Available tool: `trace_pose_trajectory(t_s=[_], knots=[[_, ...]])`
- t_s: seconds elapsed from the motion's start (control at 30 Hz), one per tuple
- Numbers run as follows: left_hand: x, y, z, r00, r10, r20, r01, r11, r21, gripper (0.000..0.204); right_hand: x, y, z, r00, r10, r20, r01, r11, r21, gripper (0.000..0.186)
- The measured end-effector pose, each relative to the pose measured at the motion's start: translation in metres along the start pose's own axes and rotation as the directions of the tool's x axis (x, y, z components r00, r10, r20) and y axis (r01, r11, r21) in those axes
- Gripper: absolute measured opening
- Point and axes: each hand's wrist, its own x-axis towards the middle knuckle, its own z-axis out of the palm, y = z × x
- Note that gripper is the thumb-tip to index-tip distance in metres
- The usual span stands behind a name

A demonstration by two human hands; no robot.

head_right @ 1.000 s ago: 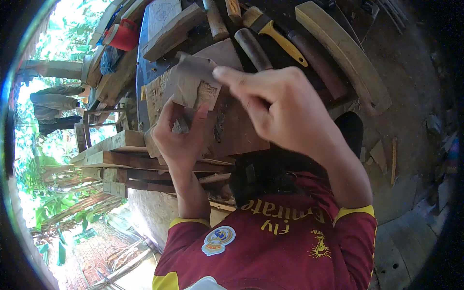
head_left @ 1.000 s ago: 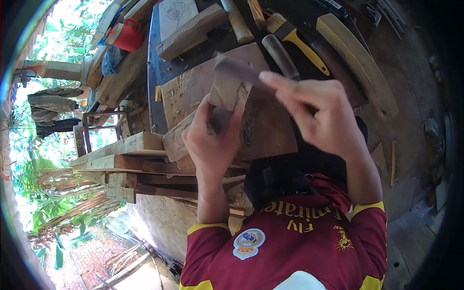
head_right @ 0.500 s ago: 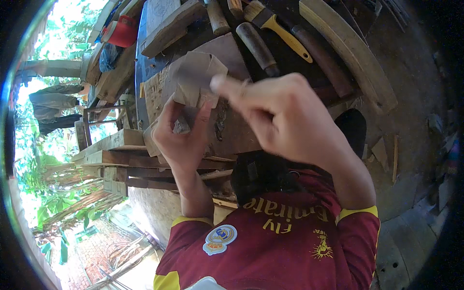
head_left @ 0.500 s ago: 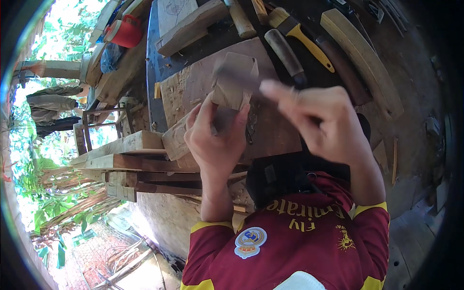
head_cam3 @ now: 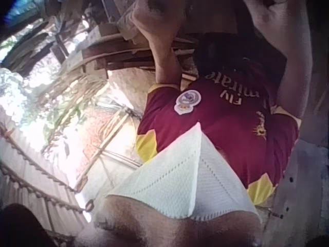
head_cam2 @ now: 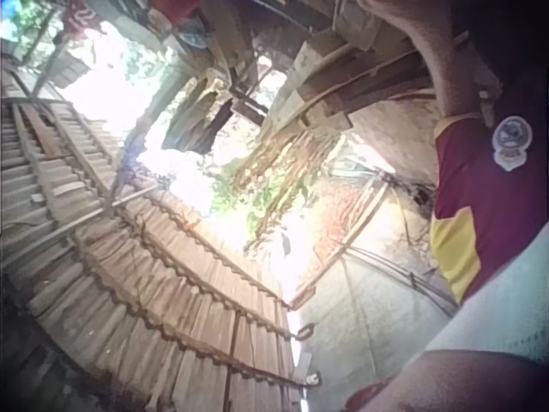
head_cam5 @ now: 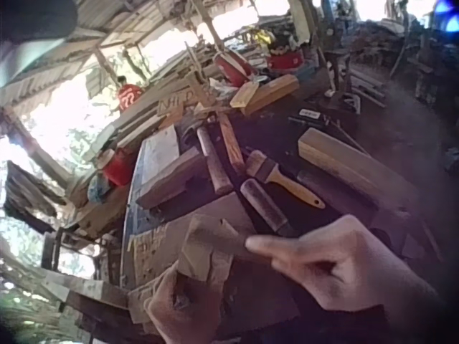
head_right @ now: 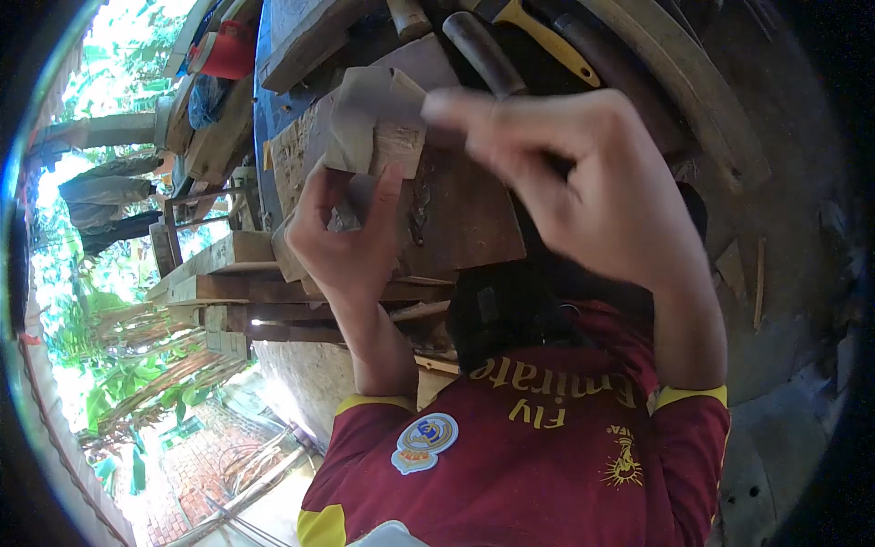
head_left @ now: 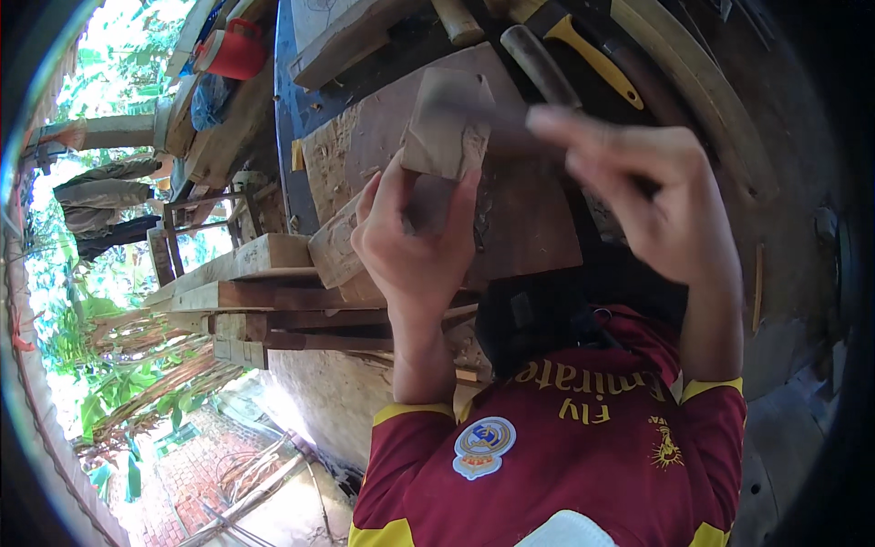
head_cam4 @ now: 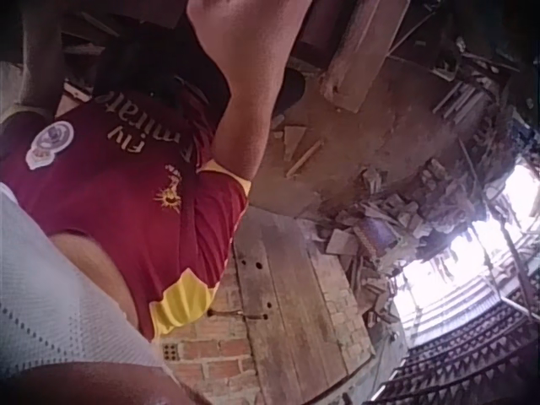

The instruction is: Use a chisel and a wooden mallet to carve a mortise into a block of wood.

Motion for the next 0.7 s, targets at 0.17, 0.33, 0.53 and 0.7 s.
trace_pose_trajectory(t_s=[0.17,0.33,0.53,0.7], knots=[[-0.003,-0.005,0.008,0.993,0.059,-0.104,-0.063,0.998,-0.033,0.043,0.002,0.004,-0.001,0.970,0.123,-0.210,-0.148,0.983,-0.107,0.031],[-0.003,0.021,0.006,0.991,-0.054,-0.120,0.035,0.986,-0.161,0.050,0.010,0.040,-0.012,0.909,-0.010,-0.417,-0.178,0.895,-0.409,0.033],[-0.018,0.006,0.008,0.999,-0.042,-0.031,0.040,0.996,-0.084,0.042,0.013,0.036,-0.023,0.897,0.114,-0.426,-0.312,0.847,-0.430,0.054],[-0.021,0.002,0.003,0.990,0.139,-0.020,-0.129,0.956,0.264,0.038,0.004,0.046,-0.027,0.923,0.103,-0.372,-0.261,0.876,-0.406,0.055]])
